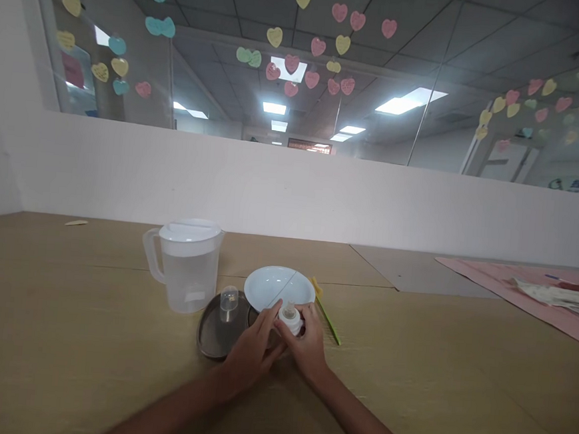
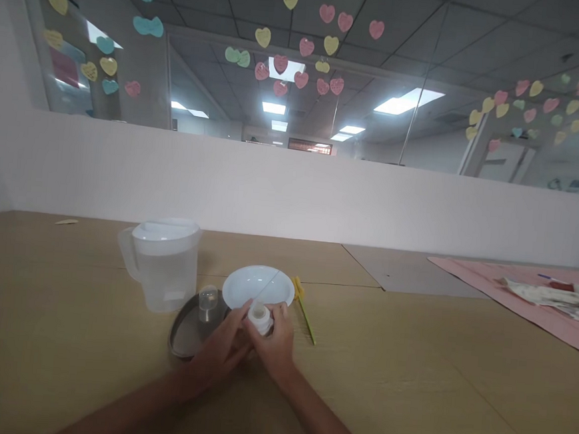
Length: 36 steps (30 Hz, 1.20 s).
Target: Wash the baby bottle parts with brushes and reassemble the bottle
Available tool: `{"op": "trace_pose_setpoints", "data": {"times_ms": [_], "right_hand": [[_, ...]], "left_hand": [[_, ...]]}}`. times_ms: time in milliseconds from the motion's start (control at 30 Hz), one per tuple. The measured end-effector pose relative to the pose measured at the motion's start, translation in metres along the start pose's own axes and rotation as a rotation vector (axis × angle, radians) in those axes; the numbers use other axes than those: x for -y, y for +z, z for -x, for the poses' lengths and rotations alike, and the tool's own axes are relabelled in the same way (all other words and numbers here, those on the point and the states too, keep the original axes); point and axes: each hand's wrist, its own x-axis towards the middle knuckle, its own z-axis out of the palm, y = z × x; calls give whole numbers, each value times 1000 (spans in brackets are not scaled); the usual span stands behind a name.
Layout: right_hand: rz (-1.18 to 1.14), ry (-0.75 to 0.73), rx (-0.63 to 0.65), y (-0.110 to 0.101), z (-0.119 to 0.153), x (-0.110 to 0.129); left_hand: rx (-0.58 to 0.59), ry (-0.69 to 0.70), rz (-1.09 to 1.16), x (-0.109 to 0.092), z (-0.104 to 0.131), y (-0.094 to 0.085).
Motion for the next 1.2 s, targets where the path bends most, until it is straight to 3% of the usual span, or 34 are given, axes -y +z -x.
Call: {"op": "trace_pose_setpoints", "data": {"times_ms": [67, 267, 333, 533, 667, 767, 867, 967, 1067, 1200], "right_hand": [[-4, -22, 17, 0, 0, -2], [17, -39, 47, -1, -1, -5], [27, -39, 55, -1, -1, -5], [43, -53, 79, -1, -1, -9], [46, -56, 79, -1, 0, -9], [51, -65, 75, -1, -1, -8], [58, -68, 64, -1, -1, -8], [58, -42, 58, 1, -1, -9], [41, -14, 48, 2, -1, -9], [12, -36, 70, 1, -3, -7]], "left_hand": [[-41, 19, -73, 2, 0, -10], [-297, -128, -14, 21, -13, -41], [-325, -170, -56, 31, -20, -50], [-53, -212, -476, 65, -21, -61], [28, -302, -570, 73, -16, -62], [6, -365, -485, 62, -21, -70], [-210, -325, -333, 30, -33, -78], [-413, -182, -138, -12, -43, -74], [-282, -54, -86, -43, -46, -58], [-49, -1, -26, -44, -41, -34]]}}
